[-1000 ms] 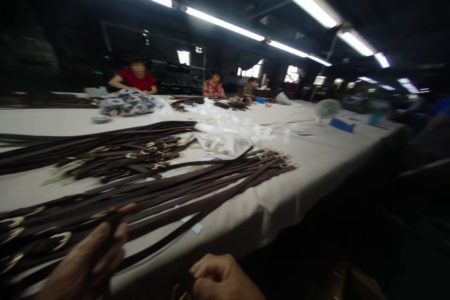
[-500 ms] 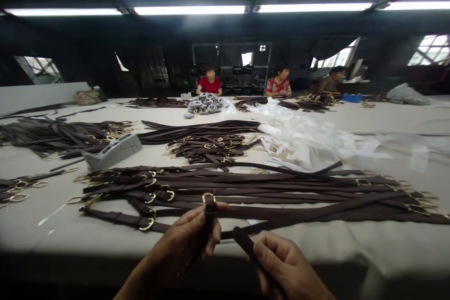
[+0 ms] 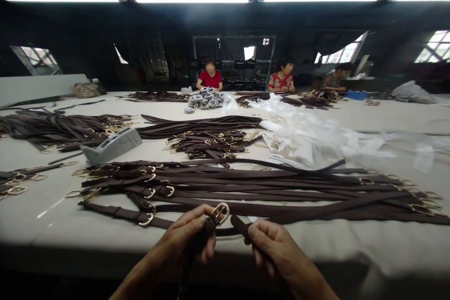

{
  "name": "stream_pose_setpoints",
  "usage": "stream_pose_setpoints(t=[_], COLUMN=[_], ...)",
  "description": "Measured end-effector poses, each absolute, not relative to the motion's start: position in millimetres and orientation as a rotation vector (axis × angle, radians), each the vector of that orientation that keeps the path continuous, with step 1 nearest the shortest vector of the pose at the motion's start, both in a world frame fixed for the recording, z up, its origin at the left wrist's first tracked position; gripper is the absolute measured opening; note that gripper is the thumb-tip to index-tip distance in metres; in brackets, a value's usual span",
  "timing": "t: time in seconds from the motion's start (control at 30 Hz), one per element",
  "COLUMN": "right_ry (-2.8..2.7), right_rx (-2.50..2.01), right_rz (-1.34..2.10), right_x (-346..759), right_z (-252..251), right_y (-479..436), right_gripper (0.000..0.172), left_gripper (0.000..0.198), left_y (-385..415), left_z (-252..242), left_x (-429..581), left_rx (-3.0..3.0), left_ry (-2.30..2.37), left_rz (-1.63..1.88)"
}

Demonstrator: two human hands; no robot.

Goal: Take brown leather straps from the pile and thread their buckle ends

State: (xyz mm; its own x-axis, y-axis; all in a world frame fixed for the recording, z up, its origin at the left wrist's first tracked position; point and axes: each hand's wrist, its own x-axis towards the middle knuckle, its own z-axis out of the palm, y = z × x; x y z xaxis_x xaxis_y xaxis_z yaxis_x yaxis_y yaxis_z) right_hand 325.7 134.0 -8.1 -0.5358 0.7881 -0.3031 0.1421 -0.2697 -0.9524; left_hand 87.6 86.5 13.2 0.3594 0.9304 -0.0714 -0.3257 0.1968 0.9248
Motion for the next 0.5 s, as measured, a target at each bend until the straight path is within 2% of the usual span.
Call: stream_pose_setpoints(t=[0.23,0.33,0.5], right_ry=[-1.502,-1.445,-1.555], right_rx=[-0.932,-0.875,-0.984], right_rz=[2.004,1.972,1.643], right_x=[299,288,272], right_z=[3,5,7], right_y=[126,126,127], right_gripper=[0.046,0.045,0.061], left_gripper=[0.029,0.029,0.028], left_y=[85,85,90], left_z=[6,0,-13], left_x=[98,100,105], left_rx=[1.011,1.097,1.415], left_ry=[0.878,0.966,1.315], left_rz=[0.936,1.021,1.109])
